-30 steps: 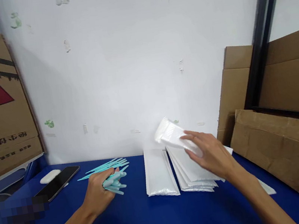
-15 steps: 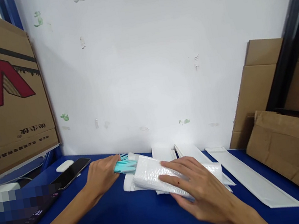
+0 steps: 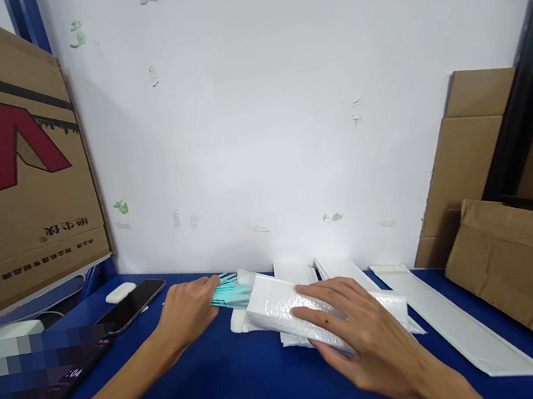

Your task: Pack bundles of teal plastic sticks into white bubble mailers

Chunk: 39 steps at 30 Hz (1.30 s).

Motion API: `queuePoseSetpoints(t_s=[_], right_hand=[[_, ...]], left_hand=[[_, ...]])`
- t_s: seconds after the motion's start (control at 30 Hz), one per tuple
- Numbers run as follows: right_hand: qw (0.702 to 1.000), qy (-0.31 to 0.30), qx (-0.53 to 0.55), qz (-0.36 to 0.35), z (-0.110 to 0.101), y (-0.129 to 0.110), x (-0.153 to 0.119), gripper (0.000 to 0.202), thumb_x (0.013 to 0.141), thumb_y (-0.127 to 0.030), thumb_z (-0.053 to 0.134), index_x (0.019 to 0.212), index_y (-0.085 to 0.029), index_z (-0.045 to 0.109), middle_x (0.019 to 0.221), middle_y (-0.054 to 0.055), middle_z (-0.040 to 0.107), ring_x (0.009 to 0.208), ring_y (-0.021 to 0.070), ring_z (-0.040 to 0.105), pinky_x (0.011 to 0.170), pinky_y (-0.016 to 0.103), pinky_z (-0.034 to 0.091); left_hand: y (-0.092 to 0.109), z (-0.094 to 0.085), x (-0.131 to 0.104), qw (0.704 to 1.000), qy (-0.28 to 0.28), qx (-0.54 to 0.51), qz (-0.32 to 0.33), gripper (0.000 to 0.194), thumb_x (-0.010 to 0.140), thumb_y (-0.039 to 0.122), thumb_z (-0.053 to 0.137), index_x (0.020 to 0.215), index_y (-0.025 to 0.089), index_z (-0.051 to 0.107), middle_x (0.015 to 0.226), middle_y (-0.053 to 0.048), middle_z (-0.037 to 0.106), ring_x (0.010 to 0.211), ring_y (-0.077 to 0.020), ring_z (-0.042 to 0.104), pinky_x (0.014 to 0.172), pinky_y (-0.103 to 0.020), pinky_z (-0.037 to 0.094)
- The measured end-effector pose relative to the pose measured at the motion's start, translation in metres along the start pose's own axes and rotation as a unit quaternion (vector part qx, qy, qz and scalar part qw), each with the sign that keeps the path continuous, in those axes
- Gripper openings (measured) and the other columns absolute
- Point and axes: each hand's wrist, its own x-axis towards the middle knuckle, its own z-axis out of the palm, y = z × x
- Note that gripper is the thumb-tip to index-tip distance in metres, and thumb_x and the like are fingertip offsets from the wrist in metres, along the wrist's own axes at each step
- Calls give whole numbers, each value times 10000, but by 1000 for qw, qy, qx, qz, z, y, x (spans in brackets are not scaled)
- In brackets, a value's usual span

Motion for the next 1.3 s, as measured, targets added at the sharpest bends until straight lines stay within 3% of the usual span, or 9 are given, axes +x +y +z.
queuePoseSetpoints(t_s=[0.2,0.4,0.63,0.83,1.0,1.07,1.13,1.2,1.3], right_hand=[[999,-34,-2,-13,8,-6,1,465,901,-121,563,1351,-237,550,1418,97,543,1246,279,519,975,507,486],[999,-38,-27,-15,10,-18,4,459,925,-131,543,1371,-239,542,1436,105,533,1251,288,526,958,509,513],[999,-38,-38,-5,12,-35,9,444,913,-116,537,1345,-213,565,1400,122,557,1207,292,561,919,503,557],[1000,14,-25,5,15,-48,13,344,923,-174,574,1264,-177,617,1275,149,638,1110,278,634,855,436,603],[998,50,-10,23,22,-55,12,357,916,-133,562,1268,-169,609,1223,145,666,1079,271,653,831,411,606],[997,62,-1,40,24,-56,12,365,914,-128,562,1274,-171,602,1228,147,659,1084,268,650,838,408,601],[995,71,12,62,25,-57,11,368,915,-138,571,1280,-179,595,1236,145,650,1087,259,647,848,401,595],[994,76,25,77,26,-57,10,370,913,-151,585,1281,-194,592,1245,135,642,1086,251,645,858,395,588],[992,84,40,88,27,-55,9,373,910,-146,592,1277,-214,594,1252,121,636,1084,242,643,865,384,582]], left_hand=[[11,-3,-3,999,-32,-10,35,276,761,17,452,910,153,641,836,-119,731,756,-293,715,611,-321,469],[19,-14,-9,994,-32,-34,97,462,837,11,430,1270,166,468,966,-89,701,836,-280,699,647,-329,490],[25,-14,-15,986,-46,-67,146,487,757,-45,445,1196,163,476,1118,-116,646,960,-293,660,740,-360,511],[23,-12,-11,984,54,-24,165,472,728,-28,442,1161,130,538,1020,-116,654,942,-294,616,870,-438,466],[21,-20,-10,991,125,-12,52,418,659,58,528,1061,152,586,998,-122,628,930,-329,592,832,-462,448],[21,-19,-11,993,113,-39,5,403,681,58,512,1066,159,573,979,-108,622,846,-298,610,718,-399,461],[21,-16,-12,991,86,-100,3,404,695,21,469,1056,182,557,938,-73,619,767,-252,615,627,-337,441],[22,-13,-12,977,72,-195,46,436,690,-32,422,1034,209,542,928,-39,613,761,-208,614,621,-295,437],[21,-12,-12,933,79,-332,115,486,713,-68,391,1071,231,528,1027,-30,588,882,-169,609,746,-263,471]])
